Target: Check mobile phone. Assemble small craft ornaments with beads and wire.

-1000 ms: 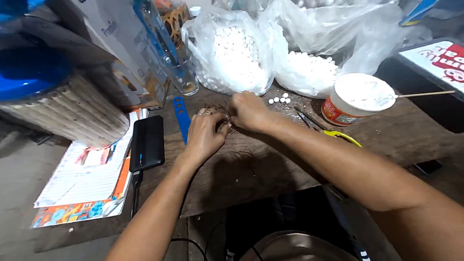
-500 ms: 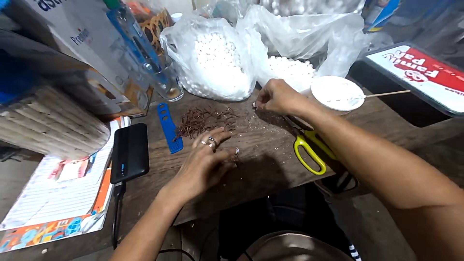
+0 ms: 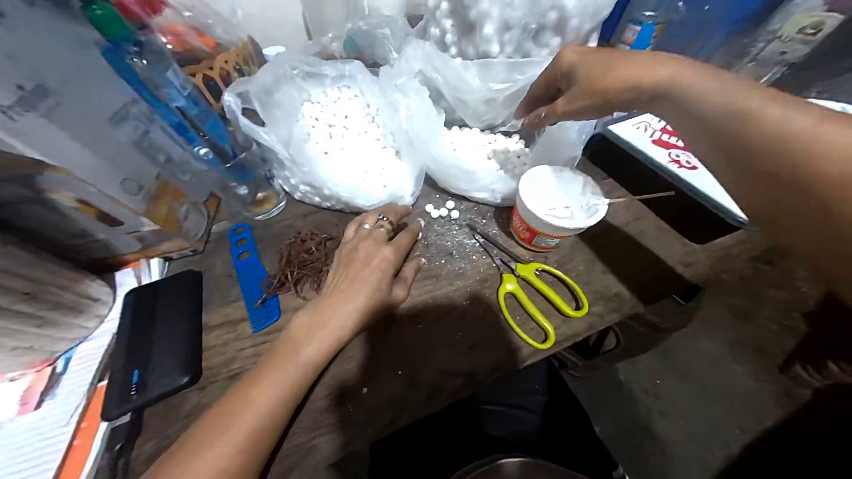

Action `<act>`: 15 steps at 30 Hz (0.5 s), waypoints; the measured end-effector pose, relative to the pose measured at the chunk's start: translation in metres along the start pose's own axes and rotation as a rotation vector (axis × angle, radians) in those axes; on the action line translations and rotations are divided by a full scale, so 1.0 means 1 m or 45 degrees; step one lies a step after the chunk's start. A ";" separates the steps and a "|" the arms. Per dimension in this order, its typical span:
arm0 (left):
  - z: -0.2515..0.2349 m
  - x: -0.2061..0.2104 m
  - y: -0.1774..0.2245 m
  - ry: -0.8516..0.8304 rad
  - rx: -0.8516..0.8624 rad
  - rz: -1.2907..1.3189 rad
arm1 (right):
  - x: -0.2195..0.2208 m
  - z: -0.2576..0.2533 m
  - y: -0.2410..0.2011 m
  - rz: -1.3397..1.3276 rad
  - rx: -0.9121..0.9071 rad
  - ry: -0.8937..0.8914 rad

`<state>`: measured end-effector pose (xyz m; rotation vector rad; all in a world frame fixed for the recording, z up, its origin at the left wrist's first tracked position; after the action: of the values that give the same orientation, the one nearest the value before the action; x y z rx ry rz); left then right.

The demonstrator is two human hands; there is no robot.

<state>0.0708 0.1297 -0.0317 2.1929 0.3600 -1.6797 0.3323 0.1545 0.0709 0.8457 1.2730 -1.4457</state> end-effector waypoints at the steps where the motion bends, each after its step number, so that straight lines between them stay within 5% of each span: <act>1: -0.012 0.002 0.000 -0.019 0.004 0.030 | 0.005 -0.009 0.004 0.052 -0.028 -0.072; 6: -0.032 0.021 0.007 -0.109 -0.072 0.186 | 0.036 -0.063 0.023 0.242 -0.050 -0.304; 10: -0.017 0.022 0.006 0.160 0.007 0.153 | 0.043 -0.071 0.041 0.246 -0.015 -0.421; 15: -0.003 0.026 0.007 0.214 -0.005 0.301 | 0.052 -0.051 0.075 0.254 0.116 -0.585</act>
<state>0.0828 0.1245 -0.0549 2.2792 0.1382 -1.3747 0.3854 0.1953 -0.0095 0.6300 0.7623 -1.4393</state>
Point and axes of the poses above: each hand's wrist, its own z-axis away from the middle knuckle, its own x-axis out of the palm, y = z × x, the point moved 7 cm from there along -z, towards the middle knuckle, and after that the axes turned 12 degrees about -y, right-handed, at the moved point
